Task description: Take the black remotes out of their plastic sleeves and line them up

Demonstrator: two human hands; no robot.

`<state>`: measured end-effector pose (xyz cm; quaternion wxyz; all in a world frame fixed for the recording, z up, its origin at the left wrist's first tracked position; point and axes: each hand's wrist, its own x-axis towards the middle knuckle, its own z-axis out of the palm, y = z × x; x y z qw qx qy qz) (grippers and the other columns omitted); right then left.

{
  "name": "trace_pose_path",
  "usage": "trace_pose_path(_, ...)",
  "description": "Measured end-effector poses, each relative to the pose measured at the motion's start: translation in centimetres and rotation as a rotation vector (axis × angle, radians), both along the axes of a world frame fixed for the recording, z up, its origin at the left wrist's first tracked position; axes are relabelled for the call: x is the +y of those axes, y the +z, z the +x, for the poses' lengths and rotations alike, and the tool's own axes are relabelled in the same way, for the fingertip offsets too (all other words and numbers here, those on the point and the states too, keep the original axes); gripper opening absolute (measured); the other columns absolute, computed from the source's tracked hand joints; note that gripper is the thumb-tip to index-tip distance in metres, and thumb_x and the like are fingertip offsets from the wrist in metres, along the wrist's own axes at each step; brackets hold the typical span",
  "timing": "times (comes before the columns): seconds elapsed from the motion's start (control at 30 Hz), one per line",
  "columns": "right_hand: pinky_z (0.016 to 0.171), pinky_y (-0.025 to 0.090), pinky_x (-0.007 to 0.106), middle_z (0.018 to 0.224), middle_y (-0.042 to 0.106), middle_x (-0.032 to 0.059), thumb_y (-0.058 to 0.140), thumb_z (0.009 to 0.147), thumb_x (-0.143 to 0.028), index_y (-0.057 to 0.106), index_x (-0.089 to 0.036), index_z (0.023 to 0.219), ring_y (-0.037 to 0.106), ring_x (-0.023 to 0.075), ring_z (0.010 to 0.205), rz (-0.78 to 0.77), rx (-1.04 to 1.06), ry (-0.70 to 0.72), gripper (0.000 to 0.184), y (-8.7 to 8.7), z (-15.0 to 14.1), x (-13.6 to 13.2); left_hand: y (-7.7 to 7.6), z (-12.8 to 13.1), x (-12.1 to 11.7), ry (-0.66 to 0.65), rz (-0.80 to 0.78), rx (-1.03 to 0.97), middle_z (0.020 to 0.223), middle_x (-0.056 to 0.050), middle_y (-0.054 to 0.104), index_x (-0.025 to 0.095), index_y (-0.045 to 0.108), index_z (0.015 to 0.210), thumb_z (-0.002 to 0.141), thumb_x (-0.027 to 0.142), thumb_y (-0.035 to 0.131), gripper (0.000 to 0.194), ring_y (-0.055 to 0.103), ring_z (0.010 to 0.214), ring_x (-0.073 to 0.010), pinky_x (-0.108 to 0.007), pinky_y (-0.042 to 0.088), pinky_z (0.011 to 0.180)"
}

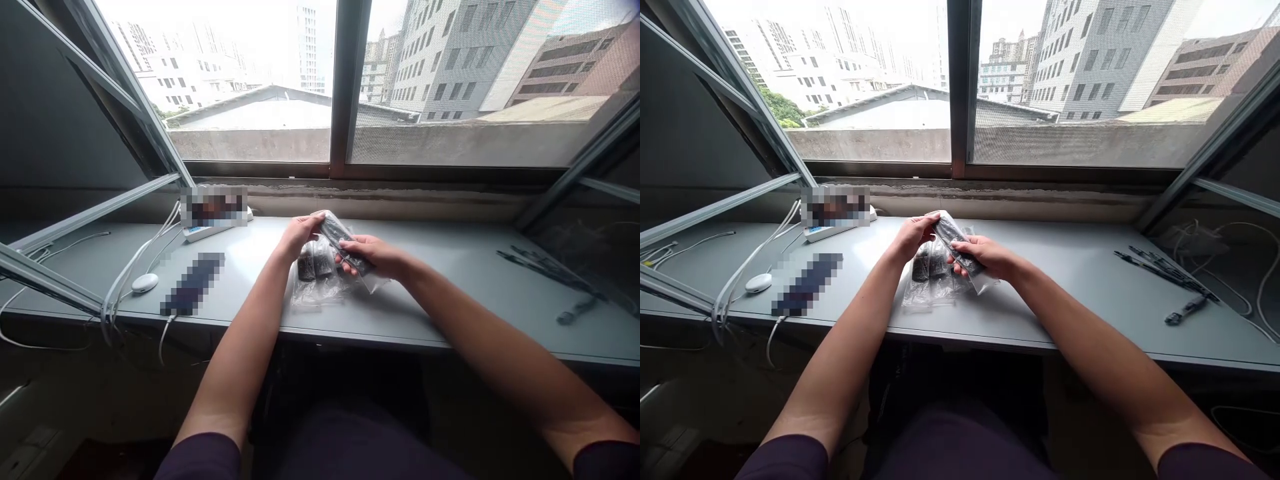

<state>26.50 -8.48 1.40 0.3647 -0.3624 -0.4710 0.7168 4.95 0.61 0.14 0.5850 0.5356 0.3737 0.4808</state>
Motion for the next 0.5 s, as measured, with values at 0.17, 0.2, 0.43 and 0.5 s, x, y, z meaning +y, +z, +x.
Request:
trace_pose_path(0.17,0.056,0.065,0.024,0.093,0.08,0.0133,0.081,0.102,-0.026,0.07,-0.01,0.1,0.075,0.0164,0.067,0.015,-0.004,0.019,0.019,-0.22,-0.08,0.06,-0.33,-0.02,0.46,0.137,0.057,-0.026,0.076,-0.003,0.068,0.017,0.076,0.083,0.075,0.061,0.09,0.047,0.058,0.066,-0.012,-0.024,0.044,0.062)
trace_pose_path(0.2,0.055,0.065,0.023,0.093,0.079,0.0132,0.081,0.101,-0.026,0.07,-0.01,0.099,0.074,0.0163,0.067,0.016,-0.001,0.021,0.019,-0.25,-0.09,0.06,-0.35,0.06,0.46,0.141,0.035,-0.019,0.075,-0.003,0.068,0.017,0.075,0.082,0.076,0.064,0.089,0.049,0.059,0.066,-0.0122,-0.024,0.045,0.062)
trace_pose_path(0.43,0.058,0.067,0.025,0.095,0.08,0.0136,0.079,0.103,-0.026,0.073,-0.011,0.1,0.076,0.0174,0.069,0.002,0.015,0.018,0.017,-0.27,-0.06,0.04,-0.48,0.45,0.37,0.093,0.008,0.004,0.067,-0.003,0.062,0.018,0.064,0.069,0.077,0.065,0.088,0.054,0.053,0.058,-0.0107,-0.025,0.043,0.057)
trace_pose_path(0.5,0.06,0.068,0.025,0.095,0.082,0.0147,0.079,0.103,-0.029,0.074,-0.011,0.1,0.077,0.0174,0.068,-0.013,-0.011,0.036,0.019,-0.31,-0.06,0.1,-0.61,0.39,0.55,0.134,0.073,0.002,0.064,0.0,0.057,0.018,0.063,0.067,0.079,0.063,0.088,0.053,0.048,0.056,-0.0093,-0.025,0.041,0.056)
